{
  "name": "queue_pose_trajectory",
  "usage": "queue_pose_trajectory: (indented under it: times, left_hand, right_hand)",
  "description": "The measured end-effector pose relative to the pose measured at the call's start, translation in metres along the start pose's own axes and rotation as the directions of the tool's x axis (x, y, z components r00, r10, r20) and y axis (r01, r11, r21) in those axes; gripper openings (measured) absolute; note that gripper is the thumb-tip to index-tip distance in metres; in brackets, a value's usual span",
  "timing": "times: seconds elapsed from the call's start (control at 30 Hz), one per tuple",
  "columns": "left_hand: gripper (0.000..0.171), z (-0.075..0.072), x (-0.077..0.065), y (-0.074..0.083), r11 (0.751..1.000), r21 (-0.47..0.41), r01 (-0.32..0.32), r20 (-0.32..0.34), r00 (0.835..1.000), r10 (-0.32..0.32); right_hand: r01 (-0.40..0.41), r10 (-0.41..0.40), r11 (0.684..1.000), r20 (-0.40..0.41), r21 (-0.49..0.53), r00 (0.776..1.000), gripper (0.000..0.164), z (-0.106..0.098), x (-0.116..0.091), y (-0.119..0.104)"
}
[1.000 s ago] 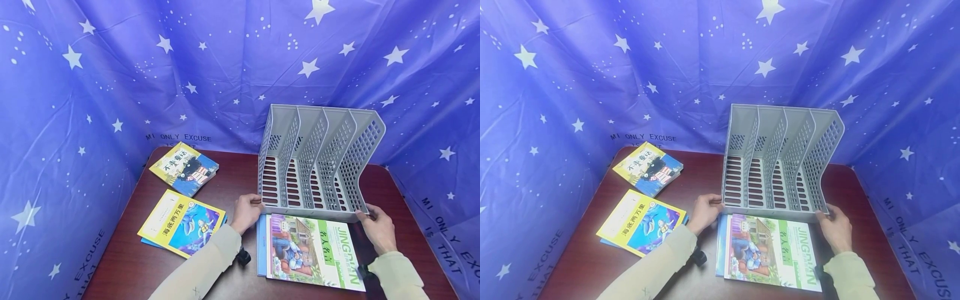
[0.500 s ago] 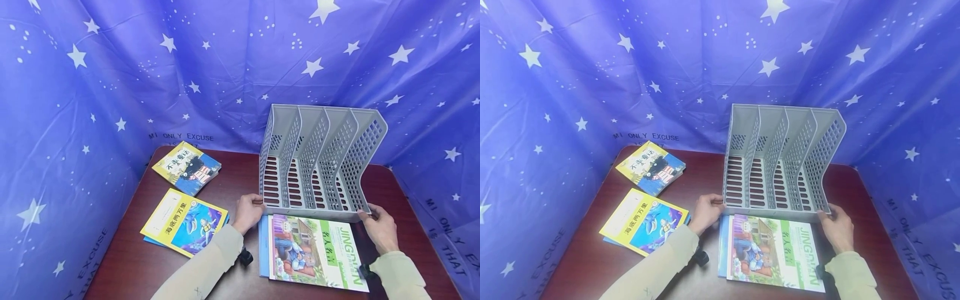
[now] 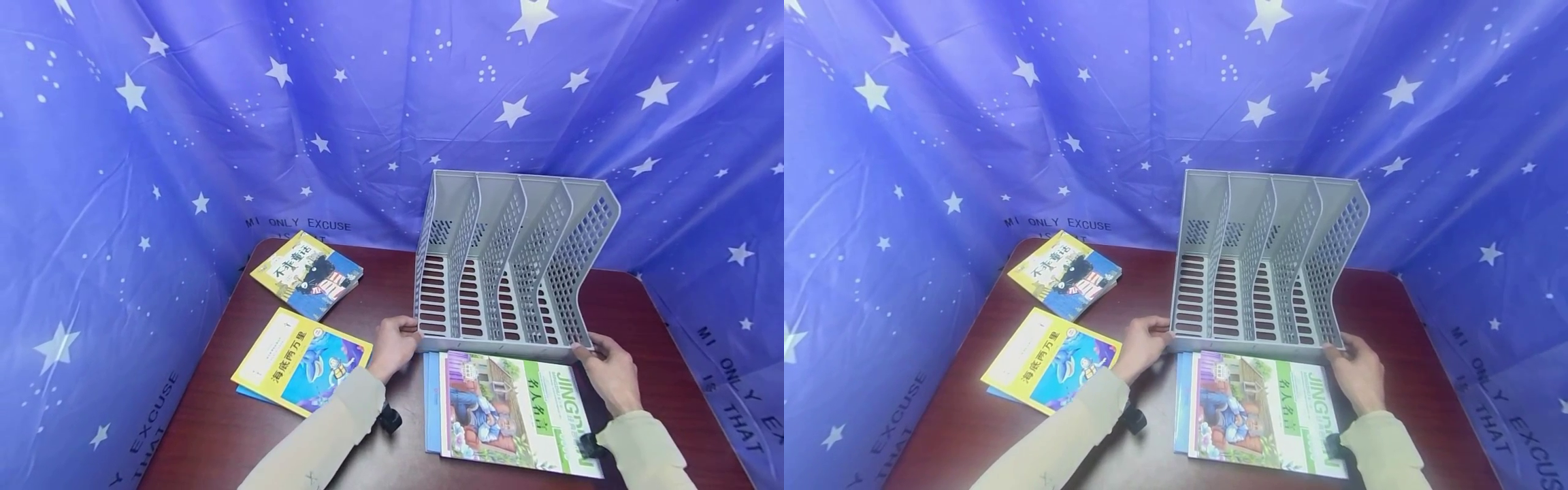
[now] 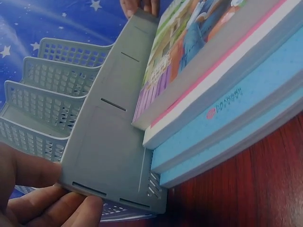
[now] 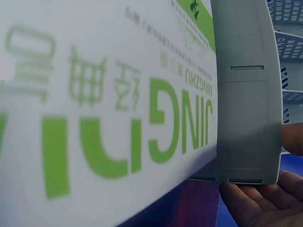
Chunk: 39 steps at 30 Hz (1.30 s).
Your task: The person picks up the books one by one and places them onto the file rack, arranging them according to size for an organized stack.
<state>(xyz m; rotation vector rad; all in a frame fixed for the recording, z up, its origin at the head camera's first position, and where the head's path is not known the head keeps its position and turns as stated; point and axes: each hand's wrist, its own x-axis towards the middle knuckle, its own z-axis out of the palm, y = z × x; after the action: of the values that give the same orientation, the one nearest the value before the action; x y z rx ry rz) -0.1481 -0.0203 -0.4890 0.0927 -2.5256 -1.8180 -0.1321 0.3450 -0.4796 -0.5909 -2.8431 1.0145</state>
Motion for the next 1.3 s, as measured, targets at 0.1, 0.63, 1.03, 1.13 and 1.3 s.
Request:
queue_pose_trajectory:
  times: [0.1,0.63,1.03,1.13,1.3]
  left_hand:
    - [0.021,-0.003,0.000,-0.001,1.000,0.000,-0.006,0.000,1.000,0.006]
    - [0.022,-0.016,-0.001,-0.010,1.000,0.023,0.006,-0.052,0.999,-0.005]
    - [0.019,-0.026,-0.002,-0.017,0.999,0.027,-0.021,-0.094,0.995,0.023]
    - [0.020,-0.030,-0.001,-0.017,0.999,0.035,-0.007,-0.100,0.995,0.010]
    - [0.019,-0.037,0.000,-0.017,0.999,0.048,0.017,-0.111,0.994,-0.012]
  right_hand:
    - [0.007,-0.007,1.000,0.007,0.003,1.000,0.055,0.002,-0.002,-0.001]
    - [0.036,-0.037,0.999,0.026,0.018,0.999,0.055,0.008,-0.008,-0.013]
    - [0.075,-0.076,0.997,0.031,0.019,0.997,0.050,0.016,-0.009,-0.018]
    - [0.082,-0.082,0.996,0.033,0.021,0.996,0.049,0.017,-0.010,-0.021]
    - [0.097,-0.098,0.995,0.045,0.024,0.994,0.047,0.019,-0.012,-0.027]
